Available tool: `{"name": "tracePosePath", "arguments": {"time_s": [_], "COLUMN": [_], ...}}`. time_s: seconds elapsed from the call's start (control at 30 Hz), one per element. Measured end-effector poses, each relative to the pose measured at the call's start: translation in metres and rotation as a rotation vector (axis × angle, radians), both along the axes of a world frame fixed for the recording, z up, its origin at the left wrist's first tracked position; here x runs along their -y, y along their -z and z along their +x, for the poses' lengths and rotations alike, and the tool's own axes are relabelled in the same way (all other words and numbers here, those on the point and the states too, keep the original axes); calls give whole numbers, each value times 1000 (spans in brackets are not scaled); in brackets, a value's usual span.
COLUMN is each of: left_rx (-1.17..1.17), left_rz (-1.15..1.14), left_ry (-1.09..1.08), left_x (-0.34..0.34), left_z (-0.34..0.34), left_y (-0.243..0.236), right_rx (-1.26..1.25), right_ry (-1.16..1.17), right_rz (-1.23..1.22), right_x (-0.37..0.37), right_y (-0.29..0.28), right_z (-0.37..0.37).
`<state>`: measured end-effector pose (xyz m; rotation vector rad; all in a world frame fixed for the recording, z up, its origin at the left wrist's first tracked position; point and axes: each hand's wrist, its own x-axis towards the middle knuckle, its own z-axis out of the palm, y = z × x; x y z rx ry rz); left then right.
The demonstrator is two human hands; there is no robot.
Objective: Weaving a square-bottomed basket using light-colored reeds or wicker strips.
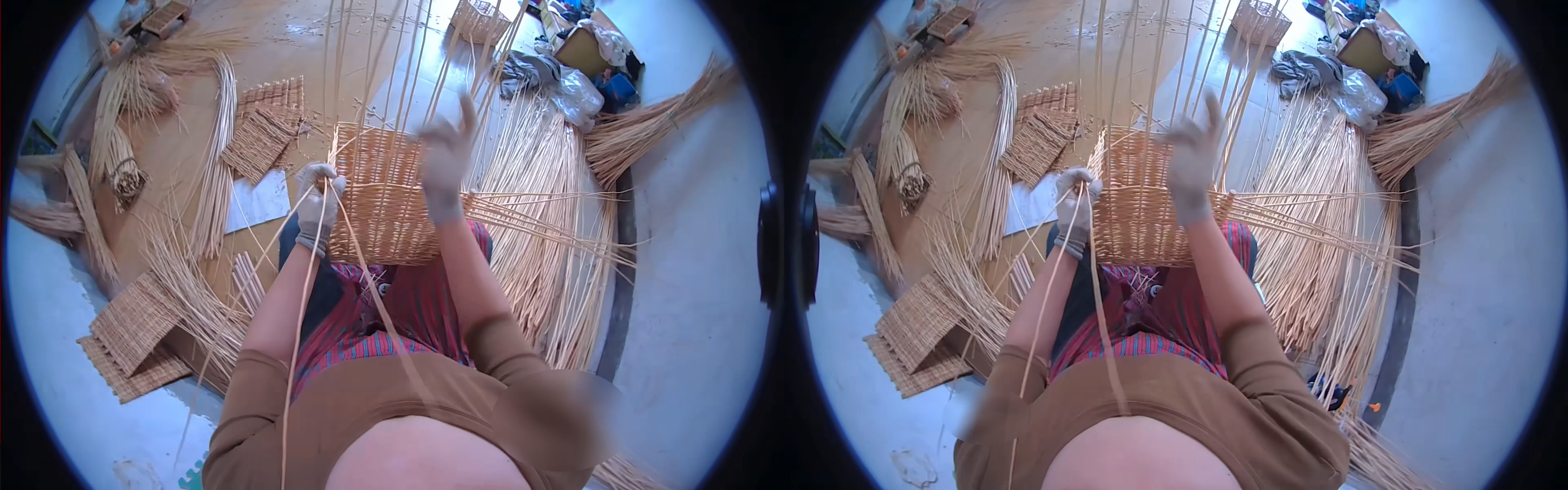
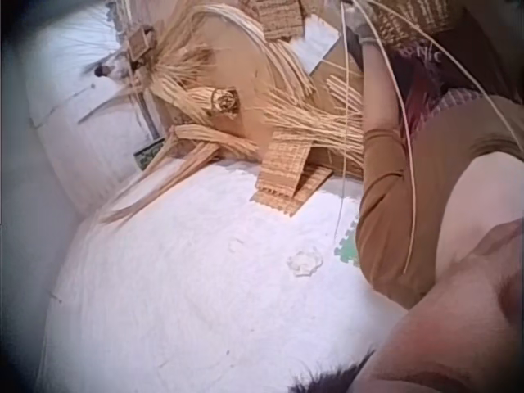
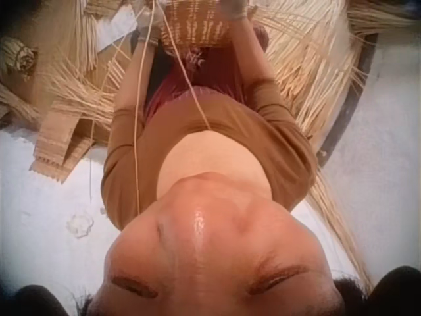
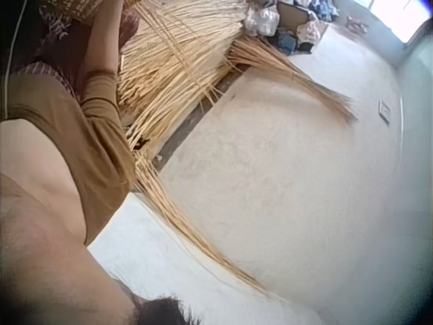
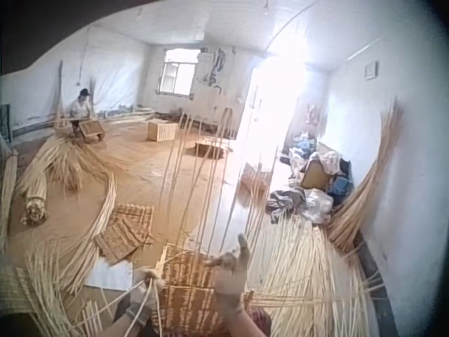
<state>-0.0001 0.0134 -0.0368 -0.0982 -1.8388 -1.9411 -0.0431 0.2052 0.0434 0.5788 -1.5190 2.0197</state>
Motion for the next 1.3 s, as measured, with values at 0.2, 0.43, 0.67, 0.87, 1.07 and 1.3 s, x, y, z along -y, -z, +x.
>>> {"name": "tracePosePath", "arguments": {"time_s": [0.2,0.43,0.67,0.87,1.07,1.3], "left_rx": [-70,-157,389,439,-35,151], "left_rz": [164,-522,-903,-751,-1145,-1431], "left_ry": [-215,-109,110,86,168,277], "left_x": [-28,-68,-68,-66,-123,-158], "left_z": [4,36,-8,-2,33,13], "left_y": [-21,-44,-40,-51,-53,-38], "right_rx": [658,681,-68,16,318,409], "right_ry": [233,95,651,211,699,443], "right_rz": [-113,-61,835,-57,745,-115], "right_x": [-75,-95,-34,-100,-129,-181], "right_y": [72,99,-14,29,31,10], "right_z": [82,82,5,28,69,36]}}
